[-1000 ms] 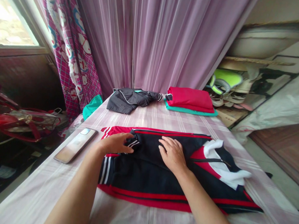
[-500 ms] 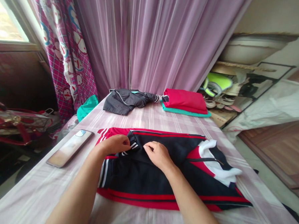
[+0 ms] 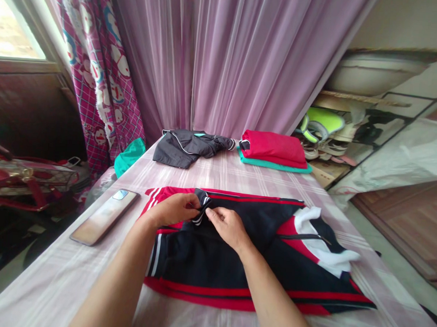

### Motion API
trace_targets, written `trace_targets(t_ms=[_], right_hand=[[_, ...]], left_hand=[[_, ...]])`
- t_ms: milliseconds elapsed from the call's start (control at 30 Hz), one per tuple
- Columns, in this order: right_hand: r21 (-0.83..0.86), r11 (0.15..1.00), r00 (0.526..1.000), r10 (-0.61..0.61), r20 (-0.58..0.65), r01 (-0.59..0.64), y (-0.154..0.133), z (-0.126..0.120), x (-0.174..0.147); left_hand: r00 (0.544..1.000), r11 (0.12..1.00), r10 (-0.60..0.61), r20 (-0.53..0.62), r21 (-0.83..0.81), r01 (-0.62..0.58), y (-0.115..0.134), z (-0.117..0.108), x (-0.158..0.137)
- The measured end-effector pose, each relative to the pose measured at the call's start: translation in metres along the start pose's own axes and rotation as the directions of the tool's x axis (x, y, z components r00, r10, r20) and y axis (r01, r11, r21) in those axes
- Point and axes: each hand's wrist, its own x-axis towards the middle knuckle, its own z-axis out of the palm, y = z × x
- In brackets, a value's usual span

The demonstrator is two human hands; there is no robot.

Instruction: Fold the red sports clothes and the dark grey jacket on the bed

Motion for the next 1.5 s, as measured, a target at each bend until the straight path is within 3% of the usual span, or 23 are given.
trace_targets(t_ms=[167,267,400,500,600,767,1100,1333,1500], right_hand=[[0.051,0.999,1.0,0.011,-0.022,-0.01,-0.001,-0.011,0.002],[0.09,0.996,0.996,0.034,-0.077,-0.027,-0.002,-0.014,0.005],[0.397,0.916,0.996,0.076,-0.056,-0.047,-0.005,-0.018,0.006],[0.567,0.82,0.995,0.095,0.001,-0.078,-0.006,-0.021,0.005],[0.622,0.777,0.995,0.095,0.028,-0.091,-0.003,-0.024,0.005],[0.623,0.774,0.993,0.079,0.083,-0.114,-0.002,-0.029,0.005],[0.595,0.795,0.991,0.055,0.12,-0.116,-0.012,-0.034,0.001],[0.51,0.86,0.995,-0.049,0.09,-0.004,-0.006,-0.026,0.001],[0.282,0.958,0.999,-0.039,-0.016,0.042,0.02,-0.019,0.008]], left_hand=[[0.996,0.987,0.075,-0.041,-0.139,-0.08,0.01,0.014,0.006],[0.998,0.952,0.049,-0.034,-0.301,-0.057,0.011,0.018,0.009],[1.0,0.716,-0.019,-0.004,-0.698,0.011,0.008,0.016,0.011],[0.996,0.552,-0.08,-0.026,-0.834,0.023,0.005,0.013,0.013],[0.991,0.487,-0.13,-0.028,-0.873,0.04,0.004,0.012,0.015],[0.984,0.451,-0.16,-0.076,-0.893,0.004,0.004,0.008,0.014],[0.98,0.519,-0.15,-0.128,-0.854,-0.032,0.0,0.0,0.012],[0.955,0.769,-0.21,-0.209,-0.639,0.029,0.008,-0.016,-0.005],[0.893,0.831,-0.346,-0.287,-0.536,0.149,-0.001,-0.031,-0.013]])
